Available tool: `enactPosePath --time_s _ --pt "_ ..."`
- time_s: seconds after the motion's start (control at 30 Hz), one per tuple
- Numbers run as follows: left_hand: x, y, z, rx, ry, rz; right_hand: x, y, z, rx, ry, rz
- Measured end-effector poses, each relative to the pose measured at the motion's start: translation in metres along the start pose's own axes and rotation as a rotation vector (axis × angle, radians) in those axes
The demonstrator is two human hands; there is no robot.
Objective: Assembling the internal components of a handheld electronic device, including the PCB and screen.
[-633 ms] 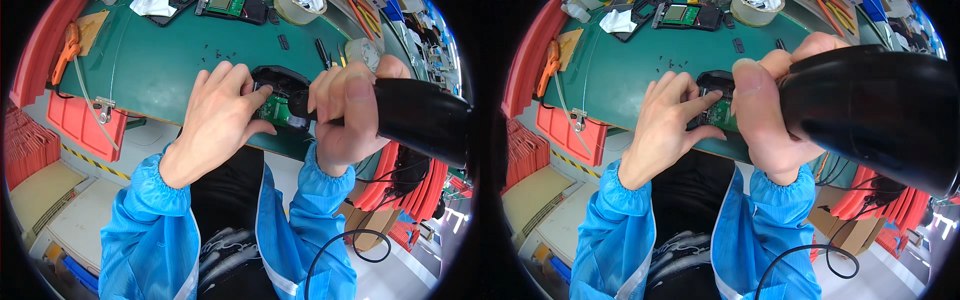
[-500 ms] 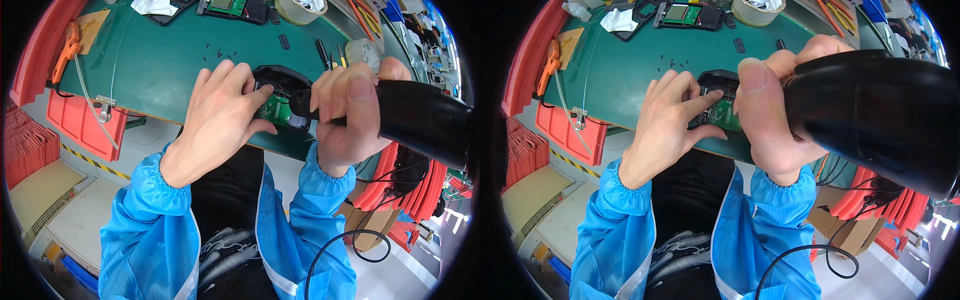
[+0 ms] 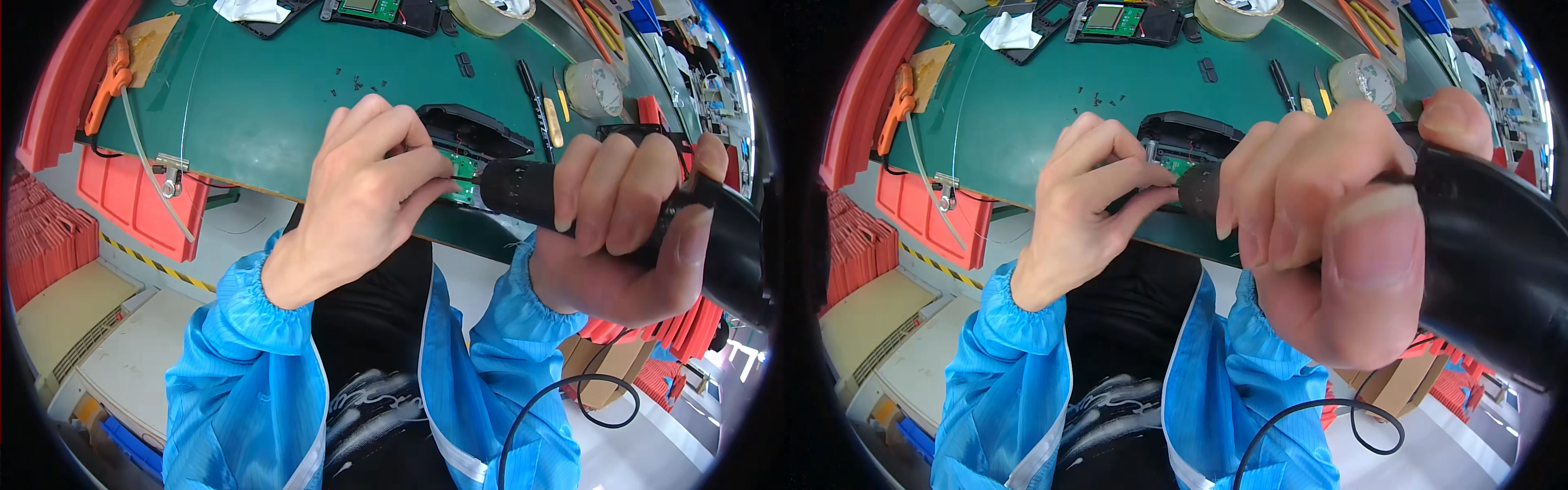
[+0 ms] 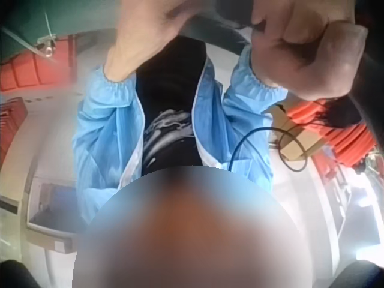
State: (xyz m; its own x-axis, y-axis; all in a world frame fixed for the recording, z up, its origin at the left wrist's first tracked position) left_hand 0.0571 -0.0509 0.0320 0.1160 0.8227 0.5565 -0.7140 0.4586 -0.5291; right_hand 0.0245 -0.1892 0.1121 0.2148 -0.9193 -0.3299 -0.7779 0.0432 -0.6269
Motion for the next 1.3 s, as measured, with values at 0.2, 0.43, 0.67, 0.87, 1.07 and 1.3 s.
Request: enactPosePath --time_s 0.2,0.43,0.67,0.87,1.07,1.3 --pt "0.035 -0.009 -0.031 -0.022 -0.336 0.075 0.000 0.016 0.002 0.051 0.128 0.032" --pt "0.022 -0.004 -0.018 0.007 -0.258 -0.051 0.010 0.026 0.008 -0.009 0.221 0.212" --pt "-0.010 0.008 -0.013 0.050 -0.127 -0.207 0.009 0.024 0.013 -0.042 0.214 0.182" --pt "-0.012 0.007 -0.011 0.035 -0.143 -0.228 0.002 0.023 0.013 -0.038 0.323 0.160" --pt "-0.013 0.005 -0.011 0.040 -0.145 -0.246 -0.001 0.021 0.015 -0.032 0.383 0.158" --pt "-0.013 0.007 -0.010 0.030 -0.157 -0.227 -0.006 0.020 0.015 -0.033 0.516 0.223"
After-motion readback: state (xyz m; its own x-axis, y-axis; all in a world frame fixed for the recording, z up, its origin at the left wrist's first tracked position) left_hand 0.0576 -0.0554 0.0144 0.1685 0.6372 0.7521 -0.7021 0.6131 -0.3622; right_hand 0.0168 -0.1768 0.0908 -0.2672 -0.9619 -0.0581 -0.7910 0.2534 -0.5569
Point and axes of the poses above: each hand's wrist, its own y-axis away from the middle knuckle, its own x-axis out of the back of the hand, z = x × y, the point moved 8 cm from there along -y, towards the middle knuckle, and after that the axes turned 4 degrees about -y, right-handed, at the moved point
